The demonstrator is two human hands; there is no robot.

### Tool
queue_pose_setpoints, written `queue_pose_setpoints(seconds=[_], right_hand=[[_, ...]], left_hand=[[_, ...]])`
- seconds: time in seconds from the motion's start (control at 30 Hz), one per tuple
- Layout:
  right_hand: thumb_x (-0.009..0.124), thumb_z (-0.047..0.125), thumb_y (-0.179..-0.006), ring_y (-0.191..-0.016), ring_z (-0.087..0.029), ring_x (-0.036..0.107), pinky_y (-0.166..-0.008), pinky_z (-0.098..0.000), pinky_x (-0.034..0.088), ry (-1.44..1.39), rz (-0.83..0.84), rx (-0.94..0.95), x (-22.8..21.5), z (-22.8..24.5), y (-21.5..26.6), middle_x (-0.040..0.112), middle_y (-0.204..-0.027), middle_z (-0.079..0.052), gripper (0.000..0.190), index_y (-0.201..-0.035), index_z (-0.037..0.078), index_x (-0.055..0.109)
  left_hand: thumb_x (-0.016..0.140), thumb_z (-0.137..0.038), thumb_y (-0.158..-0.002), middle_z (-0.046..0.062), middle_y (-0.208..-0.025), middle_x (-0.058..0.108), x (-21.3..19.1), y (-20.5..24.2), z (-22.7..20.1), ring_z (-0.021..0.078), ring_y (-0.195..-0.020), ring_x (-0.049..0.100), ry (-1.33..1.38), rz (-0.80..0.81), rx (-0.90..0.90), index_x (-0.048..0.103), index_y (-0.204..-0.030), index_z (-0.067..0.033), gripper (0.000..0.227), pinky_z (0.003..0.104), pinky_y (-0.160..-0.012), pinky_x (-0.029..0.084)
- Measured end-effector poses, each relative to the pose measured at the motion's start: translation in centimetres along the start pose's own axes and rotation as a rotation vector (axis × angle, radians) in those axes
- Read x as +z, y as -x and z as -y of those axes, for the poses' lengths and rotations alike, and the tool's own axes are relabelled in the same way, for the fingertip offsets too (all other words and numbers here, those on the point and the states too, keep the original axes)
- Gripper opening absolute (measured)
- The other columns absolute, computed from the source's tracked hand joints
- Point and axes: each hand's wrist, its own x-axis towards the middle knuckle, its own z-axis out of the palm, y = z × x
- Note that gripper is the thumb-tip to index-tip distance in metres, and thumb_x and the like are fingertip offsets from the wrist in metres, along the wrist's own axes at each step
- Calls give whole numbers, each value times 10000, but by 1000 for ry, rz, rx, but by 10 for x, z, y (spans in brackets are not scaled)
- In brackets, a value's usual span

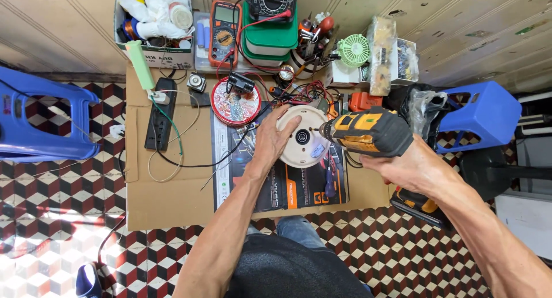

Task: Disassembling and inspecting the base components of an electric kettle for repair.

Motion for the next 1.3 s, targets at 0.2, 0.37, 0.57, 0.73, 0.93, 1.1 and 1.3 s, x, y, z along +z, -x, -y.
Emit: queue_pose_setpoints(seconds=[0.2,0.37,0.57,0.73,0.93,1.1,1.3], right_hand=[[820,230,-826,-510,-139,532,-495,-367,498,56,-15,9,3,1,5,613,-580,-40,250,-1017,98,728],[811,243,-831,-505,-137,540,-501,-366,502,80,-18,5,3,3,8,621,-576,-40,242,-1013,105,730],[807,256,-839,-516,-145,535,-512,-386,500,51,-39,25,6,6,12,621,-580,-60,242,-1002,91,735],[794,252,-839,-540,-152,551,-540,-386,522,88,-61,-24,7,3,15,648,-606,-66,264,-1041,100,718],[766,226,-823,-635,-167,631,-649,-372,566,94,-107,-156,7,10,20,724,-744,-73,316,-1110,112,699],[772,222,-806,-685,-193,677,-705,-372,581,90,-113,-118,10,9,21,751,-807,-84,349,-1133,129,694],[775,198,-784,-695,-175,688,-710,-364,576,97,-146,-217,14,-7,16,751,-825,-78,364,-1127,106,693]], left_hand=[[714,-480,-903,200,-1239,705,1,0,-1,338,-1201,653,24,-25,-6,646,-1318,-16,627,405,-1039,491],[709,-482,-924,217,-1274,685,5,1,0,358,-1220,631,-36,-22,32,639,-1322,-6,625,423,-1058,466],[700,-475,-930,218,-1291,675,4,1,1,357,-1242,617,-43,-13,27,621,-1345,-15,624,422,-1065,461],[698,-471,-915,215,-1302,666,4,2,-2,350,-1235,618,-37,-13,5,612,-1353,-24,632,419,-1050,471],[699,-483,-913,220,-1303,664,4,2,-2,357,-1247,607,-43,-5,-11,610,-1351,-22,642,432,-1060,465],[694,-488,-917,229,-1307,655,5,1,-1,365,-1255,595,-60,10,-30,604,-1361,-28,645,444,-1057,459],[699,-488,-913,222,-1297,664,6,2,0,362,-1247,601,-62,3,-24,607,-1354,-33,640,441,-1054,464]])
